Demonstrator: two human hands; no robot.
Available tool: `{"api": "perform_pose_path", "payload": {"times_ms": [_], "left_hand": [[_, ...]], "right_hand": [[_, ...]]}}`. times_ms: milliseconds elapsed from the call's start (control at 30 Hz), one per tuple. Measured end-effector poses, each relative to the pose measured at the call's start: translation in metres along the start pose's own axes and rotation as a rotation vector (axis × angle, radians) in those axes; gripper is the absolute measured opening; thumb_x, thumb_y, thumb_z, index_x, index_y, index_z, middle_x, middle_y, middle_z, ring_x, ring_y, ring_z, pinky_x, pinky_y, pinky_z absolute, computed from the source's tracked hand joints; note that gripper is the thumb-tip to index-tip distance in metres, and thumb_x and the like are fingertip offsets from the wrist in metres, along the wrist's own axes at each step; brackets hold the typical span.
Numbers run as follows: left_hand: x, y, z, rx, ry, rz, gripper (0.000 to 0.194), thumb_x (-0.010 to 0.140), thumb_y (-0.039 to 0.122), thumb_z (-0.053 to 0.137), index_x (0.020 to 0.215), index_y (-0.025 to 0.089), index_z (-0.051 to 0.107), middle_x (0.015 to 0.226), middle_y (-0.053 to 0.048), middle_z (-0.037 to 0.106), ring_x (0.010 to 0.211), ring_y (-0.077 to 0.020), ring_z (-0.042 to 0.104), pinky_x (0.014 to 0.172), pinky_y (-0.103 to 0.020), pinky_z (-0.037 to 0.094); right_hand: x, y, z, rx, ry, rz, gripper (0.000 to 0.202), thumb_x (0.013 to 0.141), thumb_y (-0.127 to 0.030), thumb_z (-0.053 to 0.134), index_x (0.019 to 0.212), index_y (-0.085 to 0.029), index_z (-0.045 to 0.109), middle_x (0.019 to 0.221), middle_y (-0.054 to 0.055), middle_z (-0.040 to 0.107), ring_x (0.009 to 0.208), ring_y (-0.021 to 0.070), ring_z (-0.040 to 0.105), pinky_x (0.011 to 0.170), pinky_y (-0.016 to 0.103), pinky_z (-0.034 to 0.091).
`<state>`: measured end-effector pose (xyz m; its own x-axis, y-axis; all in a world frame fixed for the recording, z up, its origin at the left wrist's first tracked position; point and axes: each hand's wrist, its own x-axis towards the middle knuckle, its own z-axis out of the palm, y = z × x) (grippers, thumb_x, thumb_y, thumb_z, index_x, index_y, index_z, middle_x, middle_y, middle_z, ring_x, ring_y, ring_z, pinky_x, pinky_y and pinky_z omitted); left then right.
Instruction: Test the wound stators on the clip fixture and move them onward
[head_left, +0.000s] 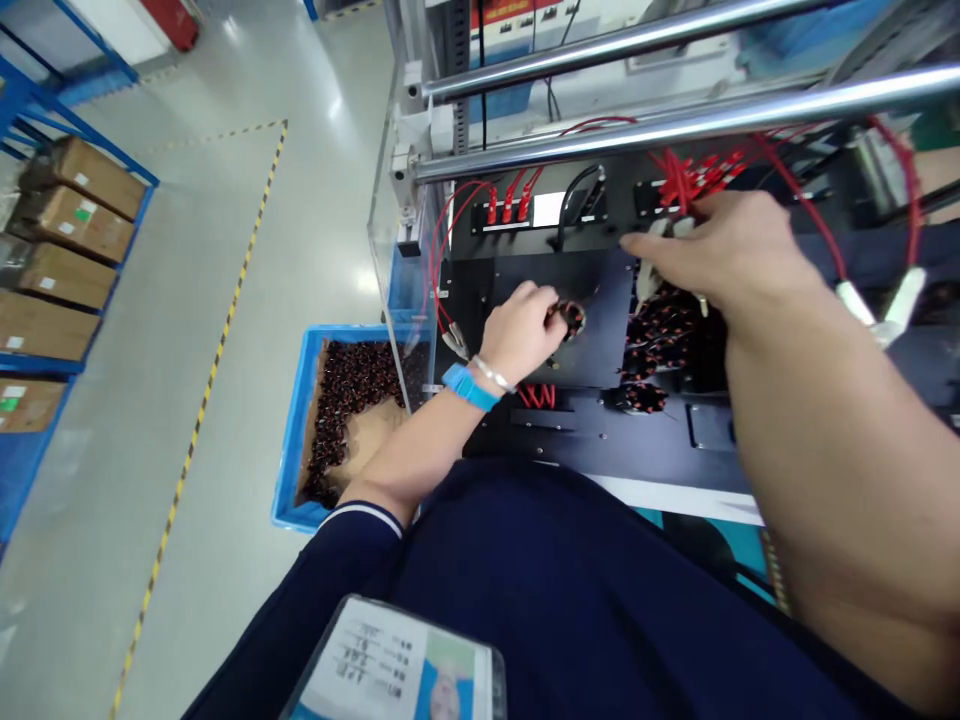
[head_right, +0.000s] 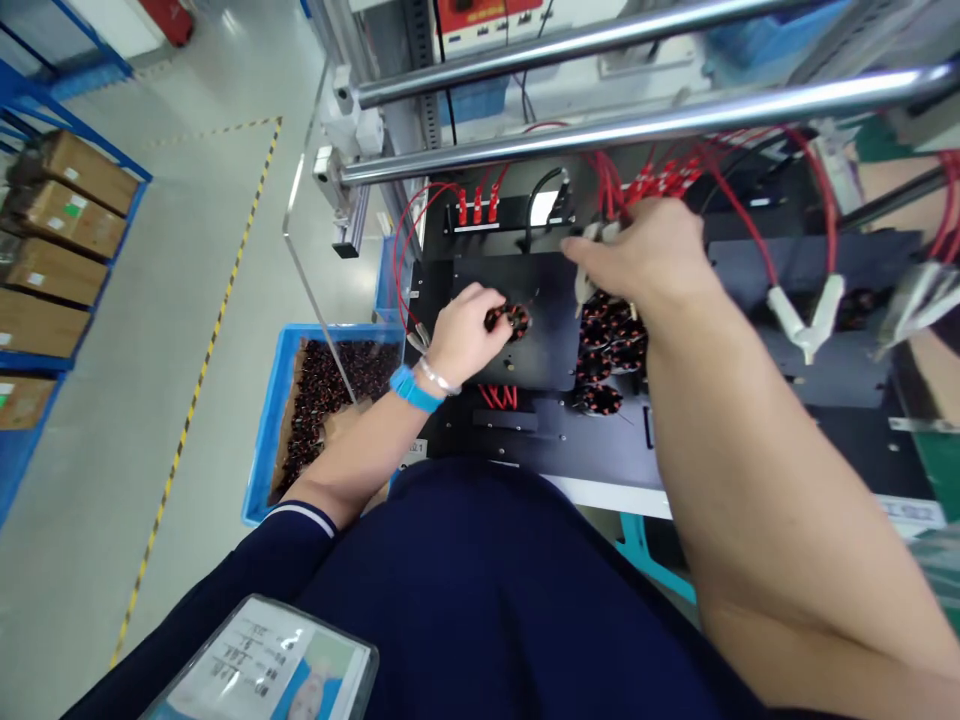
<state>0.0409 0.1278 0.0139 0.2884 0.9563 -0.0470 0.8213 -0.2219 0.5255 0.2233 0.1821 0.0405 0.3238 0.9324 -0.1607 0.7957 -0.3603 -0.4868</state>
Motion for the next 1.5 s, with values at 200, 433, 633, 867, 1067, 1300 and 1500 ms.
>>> {"api": "perform_pose_path", "payload": {"times_ms": [200, 433, 633, 867, 1067, 1300, 1500], "left_hand": [[-0.101, -0.034, -0.004, 0.383, -0.495, -0.048, 0.02, 0.091, 0.02, 0.045, 0.098, 0.016, 0.063, 0.106, -0.008, 0.062, 0.084, -0.0188, 0.066, 0.075, -0.031, 0.053], [-0.105, -0.027, -0.003, 0.45, -0.421, 0.004, 0.025, 0.089, 0.026, 0.05, 0.107, 0.015, 0.064, 0.114, -0.011, 0.063, 0.102, -0.0246, 0.062, 0.085, -0.037, 0.054], [-0.045, 0.043, 0.079, 0.356, -0.275, 0.647, 0.031, 0.09, 0.023, 0.049, 0.116, 0.017, 0.065, 0.146, -0.011, 0.048, 0.132, -0.0264, 0.047, 0.108, -0.041, 0.042], [-0.028, 0.067, 0.126, 0.367, -0.33, 0.648, 0.035, 0.093, 0.019, 0.04, 0.1, 0.012, 0.073, 0.138, -0.017, 0.055, 0.129, -0.0323, 0.05, 0.108, -0.049, 0.038], [-0.025, 0.061, 0.034, 0.378, -0.177, 0.345, 0.025, 0.093, 0.033, 0.048, 0.102, 0.019, 0.067, 0.13, -0.006, 0.06, 0.102, -0.0222, 0.06, 0.083, -0.037, 0.05], [0.01, 0.019, 0.011, 0.437, -0.009, 0.137, 0.029, 0.084, 0.038, 0.061, 0.102, 0.016, 0.065, 0.13, -0.01, 0.058, 0.11, -0.0259, 0.055, 0.089, -0.04, 0.048], [-0.002, -0.01, 0.024, 0.294, 0.024, 0.244, 0.043, 0.08, 0.033, 0.067, 0.119, 0.016, 0.06, 0.137, -0.011, 0.054, 0.115, -0.0261, 0.055, 0.097, -0.038, 0.049]], "right_hand": [[-0.004, 0.007, -0.005, 0.122, -0.103, 0.16, 0.043, 0.068, -0.044, 0.081, 0.088, -0.009, 0.065, 0.078, 0.005, 0.056, 0.08, 0.0174, 0.055, 0.087, 0.042, 0.046], [0.0, 0.007, -0.001, 0.192, -0.102, 0.097, 0.046, 0.065, -0.046, 0.082, 0.085, -0.008, 0.065, 0.068, -0.001, 0.05, 0.064, 0.0087, 0.043, 0.076, 0.036, 0.042], [-0.003, 0.003, -0.004, 0.209, -0.109, 0.072, 0.045, 0.067, -0.046, 0.081, 0.084, -0.008, 0.065, 0.068, -0.001, 0.05, 0.065, 0.0086, 0.042, 0.073, 0.033, 0.039], [-0.009, 0.003, -0.018, 0.269, -0.157, 0.156, 0.035, 0.07, -0.038, 0.082, 0.079, -0.009, 0.065, 0.058, -0.002, 0.05, 0.058, 0.0092, 0.044, 0.065, 0.031, 0.037], [-0.005, 0.0, -0.024, 0.37, -0.159, 0.154, 0.029, 0.07, -0.033, 0.082, 0.079, -0.01, 0.065, 0.059, -0.002, 0.051, 0.056, 0.0082, 0.044, 0.063, 0.029, 0.037], [-0.007, 0.004, -0.018, 0.404, -0.183, 0.154, 0.032, 0.07, -0.036, 0.082, 0.078, -0.011, 0.063, 0.06, -0.001, 0.053, 0.056, 0.009, 0.046, 0.06, 0.028, 0.038], [-0.011, 0.007, -0.002, 0.487, -0.194, 0.182, 0.034, 0.067, -0.035, 0.084, 0.083, -0.011, 0.066, 0.056, -0.001, 0.053, 0.051, 0.0098, 0.047, 0.052, 0.026, 0.037]]}}
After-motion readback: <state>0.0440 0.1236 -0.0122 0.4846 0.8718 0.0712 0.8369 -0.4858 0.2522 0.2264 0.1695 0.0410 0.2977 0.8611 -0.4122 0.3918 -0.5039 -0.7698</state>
